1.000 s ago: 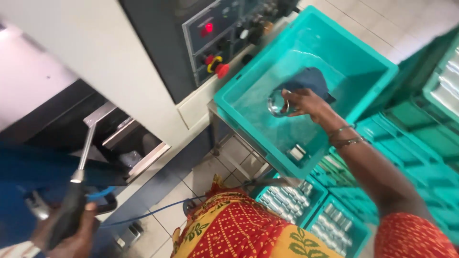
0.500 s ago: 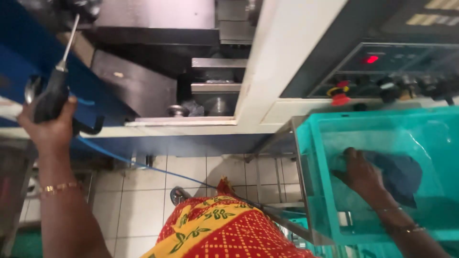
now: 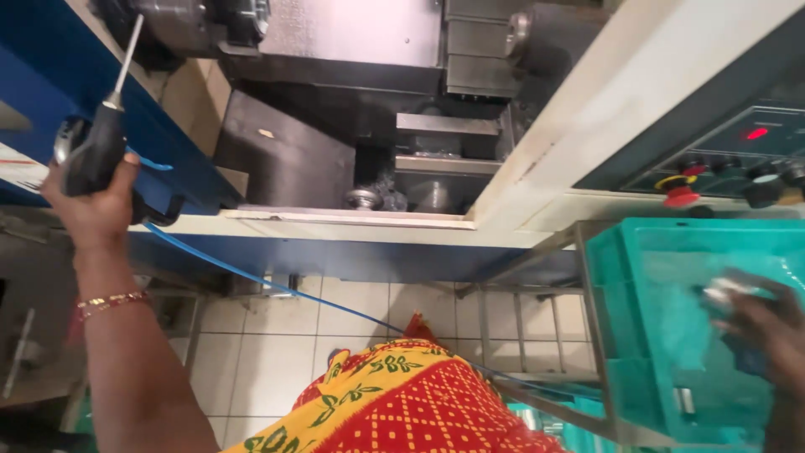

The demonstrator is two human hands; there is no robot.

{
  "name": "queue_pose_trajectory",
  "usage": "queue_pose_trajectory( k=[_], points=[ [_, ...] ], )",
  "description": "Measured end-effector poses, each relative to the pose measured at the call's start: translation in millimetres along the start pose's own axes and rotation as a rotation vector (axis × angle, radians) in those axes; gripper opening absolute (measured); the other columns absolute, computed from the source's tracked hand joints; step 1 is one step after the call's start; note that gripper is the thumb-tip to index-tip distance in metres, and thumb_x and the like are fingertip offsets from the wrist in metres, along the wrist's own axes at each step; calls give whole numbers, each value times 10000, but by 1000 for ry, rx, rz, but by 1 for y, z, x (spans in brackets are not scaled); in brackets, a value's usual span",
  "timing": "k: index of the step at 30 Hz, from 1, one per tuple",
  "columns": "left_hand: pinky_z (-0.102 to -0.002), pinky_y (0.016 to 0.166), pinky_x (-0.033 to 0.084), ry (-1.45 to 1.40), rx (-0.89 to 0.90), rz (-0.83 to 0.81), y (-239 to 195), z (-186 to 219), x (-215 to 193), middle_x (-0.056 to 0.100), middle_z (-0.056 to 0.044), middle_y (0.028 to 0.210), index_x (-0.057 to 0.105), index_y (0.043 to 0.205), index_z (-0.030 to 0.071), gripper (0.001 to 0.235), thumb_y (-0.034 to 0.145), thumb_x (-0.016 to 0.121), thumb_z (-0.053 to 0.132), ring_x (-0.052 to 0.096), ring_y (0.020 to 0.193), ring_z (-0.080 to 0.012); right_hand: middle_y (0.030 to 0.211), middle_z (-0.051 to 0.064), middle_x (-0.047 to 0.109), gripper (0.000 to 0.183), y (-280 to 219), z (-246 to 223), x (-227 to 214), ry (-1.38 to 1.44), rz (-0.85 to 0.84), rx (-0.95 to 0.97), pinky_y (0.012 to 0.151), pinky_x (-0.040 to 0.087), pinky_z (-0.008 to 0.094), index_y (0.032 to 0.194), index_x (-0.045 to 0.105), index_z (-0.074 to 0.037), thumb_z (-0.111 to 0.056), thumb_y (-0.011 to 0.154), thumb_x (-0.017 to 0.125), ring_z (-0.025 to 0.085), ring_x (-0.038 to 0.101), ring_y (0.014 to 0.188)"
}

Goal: Measuring cylindrical metal components using a digital gauge fixture and performing inspections/cleaning inside a CNC lathe.

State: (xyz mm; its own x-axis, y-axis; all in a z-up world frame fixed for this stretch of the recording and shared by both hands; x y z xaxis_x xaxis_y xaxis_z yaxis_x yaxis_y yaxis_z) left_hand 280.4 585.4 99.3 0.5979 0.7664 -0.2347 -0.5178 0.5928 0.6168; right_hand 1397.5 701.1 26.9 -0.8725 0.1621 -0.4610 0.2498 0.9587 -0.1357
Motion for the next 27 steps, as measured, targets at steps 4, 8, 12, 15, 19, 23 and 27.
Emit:
queue_pose_trajectory(
  k=[4,8,12,15,19,23,27],
  points=[
    [-322,982,570,86,48,-19,10,-4,-20,722,-117,1161,718,1166,-76,296,974,900,56,711,1048,-190,989,131,567,342,-35,-1,39,519,-56,-170,968,552,505,1149,482,18,-289,1052,601,229,598,902],
    [-320,926,556,86,57,-46,14,9,-20,716,-121,1133,727,1134,-67,263,983,887,78,704,1012,-199,1294,66,636,469,-121,-119,177,812,-90,-310,1145,484,478,1405,502,-54,-276,1045,705,247,602,1291],
    [-302,940,521,-273,-134,11,7,42,-14,669,-93,1147,678,1226,-11,356,945,861,109,650,1037,-173,1220,187,475,650,-172,-232,339,285,-107,-218,861,389,386,1435,380,21,-280,873,508,273,477,1065],
    [-368,1082,529,-903,-620,303,-56,-95,-33,672,-161,1259,681,1264,-74,395,893,770,31,662,1168,-242,1365,179,588,883,-160,-209,438,911,-616,-175,987,559,532,1528,390,-22,-379,821,778,311,614,1234],
    [-421,1240,388,-1077,-298,130,-63,66,-44,594,-111,1525,641,1367,129,463,925,729,238,543,1318,-214,1366,179,584,859,-161,-256,519,853,-646,-118,992,524,512,1547,386,4,-370,869,758,307,615,1212],
    [-516,1240,407,-913,-92,-168,-77,98,-26,643,-91,1367,670,1261,253,337,986,759,426,618,1295,-269,1328,146,580,893,-141,-304,589,770,-917,-83,1030,524,496,1569,354,-63,-348,840,783,284,618,1220],
    [-317,659,524,-243,-320,-600,-101,68,41,717,-67,919,706,1004,79,348,857,735,393,665,819,-176,1358,140,574,812,-99,-352,650,824,-1049,-108,1062,523,503,1574,356,-82,-270,901,770,282,604,1239]
  ],
)
Point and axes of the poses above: each hand's wrist, its own y-axis towards the middle knuckle, its own x-axis out of the palm, z = x × y, the point moved 9 cm from there along y, towards the middle knuckle
